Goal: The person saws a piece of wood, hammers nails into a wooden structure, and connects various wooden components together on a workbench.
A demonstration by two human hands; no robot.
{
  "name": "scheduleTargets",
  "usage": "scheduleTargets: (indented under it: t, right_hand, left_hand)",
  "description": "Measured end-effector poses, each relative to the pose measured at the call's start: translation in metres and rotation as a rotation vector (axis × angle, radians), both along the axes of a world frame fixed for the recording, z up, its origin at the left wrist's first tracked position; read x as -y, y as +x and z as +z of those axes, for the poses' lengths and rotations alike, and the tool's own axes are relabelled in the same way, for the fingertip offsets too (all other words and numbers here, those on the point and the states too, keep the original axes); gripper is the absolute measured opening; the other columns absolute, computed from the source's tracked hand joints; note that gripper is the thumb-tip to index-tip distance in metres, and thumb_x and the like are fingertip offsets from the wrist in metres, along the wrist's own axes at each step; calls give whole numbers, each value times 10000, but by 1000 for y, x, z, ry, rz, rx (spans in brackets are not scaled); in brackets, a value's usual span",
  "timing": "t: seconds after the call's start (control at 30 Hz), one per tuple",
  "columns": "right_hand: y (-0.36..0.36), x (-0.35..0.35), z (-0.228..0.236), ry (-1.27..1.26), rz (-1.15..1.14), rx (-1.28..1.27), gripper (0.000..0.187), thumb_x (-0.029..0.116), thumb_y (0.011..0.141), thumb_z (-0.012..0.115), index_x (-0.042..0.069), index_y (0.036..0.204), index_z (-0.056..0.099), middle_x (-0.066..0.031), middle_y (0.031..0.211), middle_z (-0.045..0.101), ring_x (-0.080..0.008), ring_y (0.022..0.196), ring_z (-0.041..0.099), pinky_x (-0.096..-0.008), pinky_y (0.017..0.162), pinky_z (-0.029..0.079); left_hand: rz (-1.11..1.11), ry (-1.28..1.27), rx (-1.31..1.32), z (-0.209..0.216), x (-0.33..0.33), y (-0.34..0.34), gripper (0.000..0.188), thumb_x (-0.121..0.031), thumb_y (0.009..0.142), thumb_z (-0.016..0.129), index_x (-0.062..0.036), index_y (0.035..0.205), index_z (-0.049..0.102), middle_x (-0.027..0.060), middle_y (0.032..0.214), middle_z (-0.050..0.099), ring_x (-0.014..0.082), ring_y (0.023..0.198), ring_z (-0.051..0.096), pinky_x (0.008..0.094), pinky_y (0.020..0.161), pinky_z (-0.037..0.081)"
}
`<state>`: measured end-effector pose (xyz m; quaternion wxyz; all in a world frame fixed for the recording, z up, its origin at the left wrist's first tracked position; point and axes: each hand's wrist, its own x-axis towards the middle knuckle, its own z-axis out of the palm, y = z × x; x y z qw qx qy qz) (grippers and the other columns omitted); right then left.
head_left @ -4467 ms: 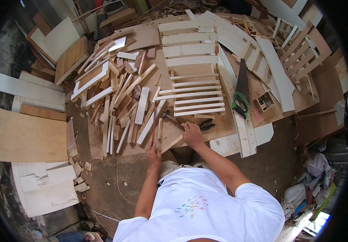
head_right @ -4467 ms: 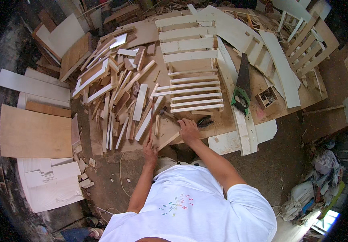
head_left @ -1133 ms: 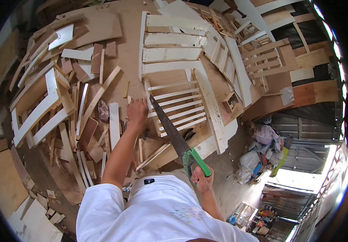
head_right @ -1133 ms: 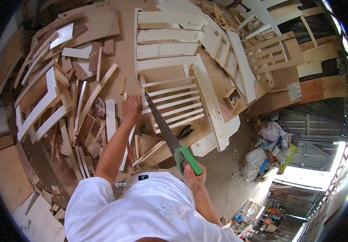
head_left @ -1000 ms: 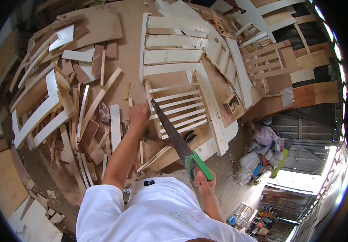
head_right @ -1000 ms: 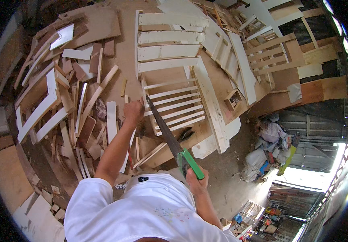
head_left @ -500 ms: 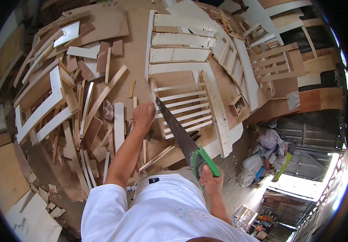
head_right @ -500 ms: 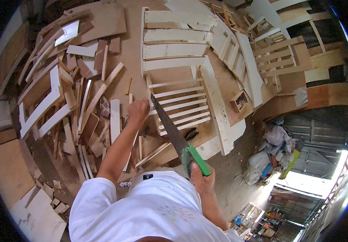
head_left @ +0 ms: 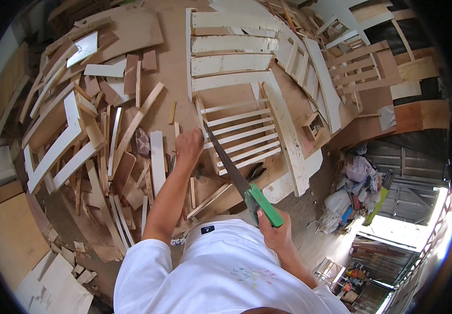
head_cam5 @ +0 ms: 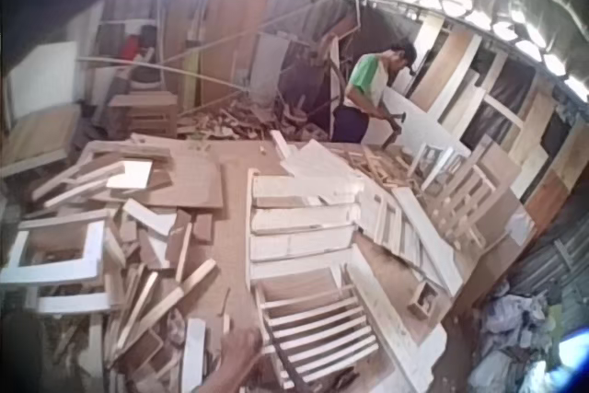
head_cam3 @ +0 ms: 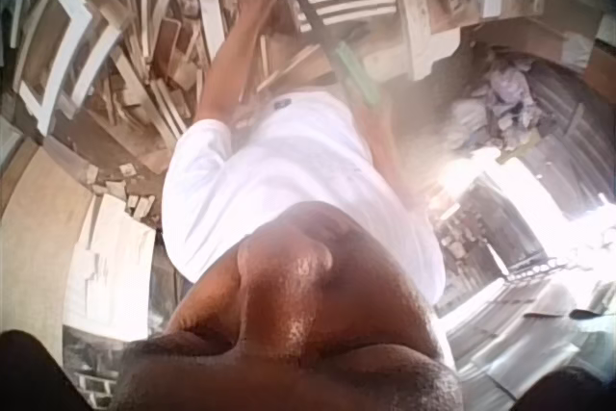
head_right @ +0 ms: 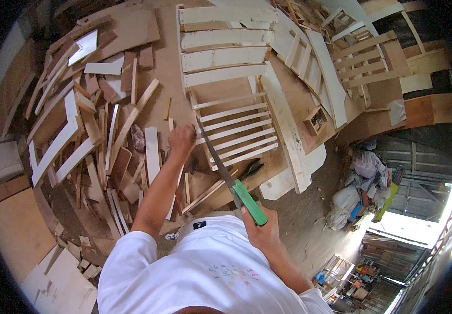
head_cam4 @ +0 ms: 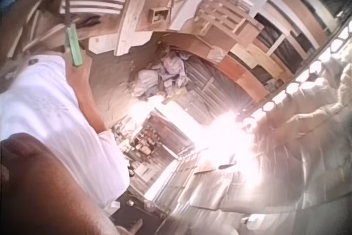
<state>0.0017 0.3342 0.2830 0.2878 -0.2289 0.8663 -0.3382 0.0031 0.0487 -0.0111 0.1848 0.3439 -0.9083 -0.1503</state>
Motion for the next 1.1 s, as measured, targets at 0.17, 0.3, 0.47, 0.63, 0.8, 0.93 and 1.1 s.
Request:
scheduleTargets:
  t: [0.17,0.3,0.47,0.63,0.8,0.93,1.1]
  right_hand:
    - [6,0,18,2,-67,48,235,156,976,647,-23,828,616,-93,614,533,-131,576,484,-356,534,419]
    - [1,4,-6,41,-45,6,234,147,978,639,-24,821,611,-93,612,533,-121,576,482,-355,531,418]
    - [12,-7,0,-44,-88,3,230,145,981,634,-26,828,611,-92,618,535,-119,569,478,-356,525,410]
    - [3,5,-6,-12,-59,59,201,139,986,626,-29,876,632,-103,635,539,-133,565,489,-357,521,406]
    - [2,0,-21,-29,-12,-15,196,141,983,629,-24,878,639,-115,638,545,-150,561,505,-351,527,415]
    - [2,6,-9,-40,-13,0,198,140,974,638,-20,857,632,-131,631,545,-160,555,515,-354,531,420]
    - [6,4,-35,-106,18,-100,252,145,985,626,0,780,605,-74,592,510,-122,542,477,-342,501,378]
  left_hand:
    - [9,48,21,5,-2,5,336,-190,974,511,-70,714,687,186,673,700,384,628,713,484,567,568]
    - [38,159,102,19,-3,0,344,-205,980,507,-69,738,710,188,700,713,384,643,720,485,599,579]
    - [42,135,104,14,-2,2,356,-213,989,495,-66,760,724,191,727,721,383,669,729,485,608,584]
    - [13,86,81,15,-2,3,313,-196,976,508,-59,783,712,181,759,732,373,682,733,476,601,585]
    - [8,47,99,6,0,2,272,-181,960,527,-66,787,702,171,735,723,366,689,732,468,602,582]
    - [-9,45,93,13,-2,4,235,-167,940,539,-91,770,684,162,691,705,353,686,733,464,592,578]
    - [-23,87,151,23,-2,2,193,-172,924,577,-69,812,696,179,728,711,362,691,730,471,604,592]
